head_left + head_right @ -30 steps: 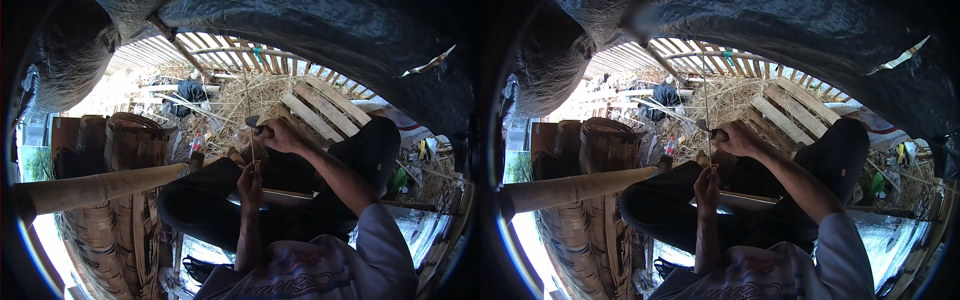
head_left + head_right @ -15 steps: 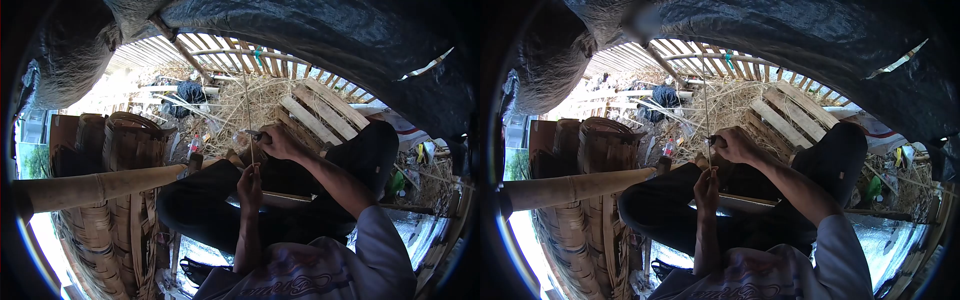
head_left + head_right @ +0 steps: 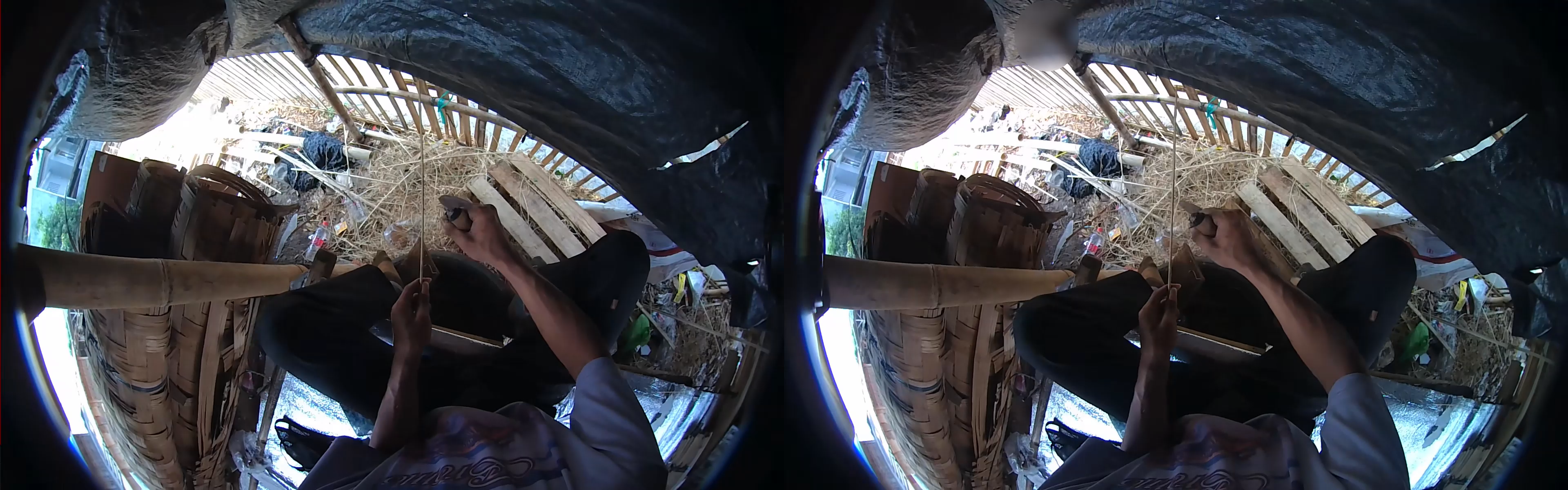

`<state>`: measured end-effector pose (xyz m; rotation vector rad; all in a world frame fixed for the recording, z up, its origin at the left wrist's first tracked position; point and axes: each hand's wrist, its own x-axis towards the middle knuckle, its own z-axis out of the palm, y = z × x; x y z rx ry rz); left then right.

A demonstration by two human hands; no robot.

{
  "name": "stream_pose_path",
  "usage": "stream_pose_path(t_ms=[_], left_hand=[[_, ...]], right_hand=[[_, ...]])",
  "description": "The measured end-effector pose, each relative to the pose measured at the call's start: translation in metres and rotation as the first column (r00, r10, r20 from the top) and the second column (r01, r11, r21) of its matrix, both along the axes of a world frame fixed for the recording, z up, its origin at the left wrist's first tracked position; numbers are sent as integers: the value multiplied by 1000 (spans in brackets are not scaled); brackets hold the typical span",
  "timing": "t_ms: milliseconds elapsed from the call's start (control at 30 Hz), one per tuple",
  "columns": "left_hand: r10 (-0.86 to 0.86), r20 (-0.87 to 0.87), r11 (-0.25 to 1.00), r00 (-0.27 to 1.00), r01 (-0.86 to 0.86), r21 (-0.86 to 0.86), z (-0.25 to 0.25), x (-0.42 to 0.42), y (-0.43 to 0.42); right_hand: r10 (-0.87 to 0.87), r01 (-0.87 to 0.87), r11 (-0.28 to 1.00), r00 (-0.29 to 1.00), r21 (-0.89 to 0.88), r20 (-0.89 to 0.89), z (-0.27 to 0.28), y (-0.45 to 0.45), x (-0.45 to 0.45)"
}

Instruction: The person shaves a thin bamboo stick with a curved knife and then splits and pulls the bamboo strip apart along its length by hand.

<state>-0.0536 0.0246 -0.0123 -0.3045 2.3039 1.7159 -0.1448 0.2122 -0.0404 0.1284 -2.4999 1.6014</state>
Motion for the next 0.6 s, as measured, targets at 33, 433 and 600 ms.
stream_pose_path(t_ms=[33,433,600], left_hand=[[4,2,1000,1000,-4,-12,3,1,0],[-156,-202,987,967,144,-73,1,26,-8],[-16,-489,997,872,-21,-70,125,21,-31]], right_hand=[[-46,46,999,999,-5,-14,-3,5,-4],[116,102,870,909,-482,401,-13,-37,11],[55,84,944,913,-318,404,1,-45,7]])
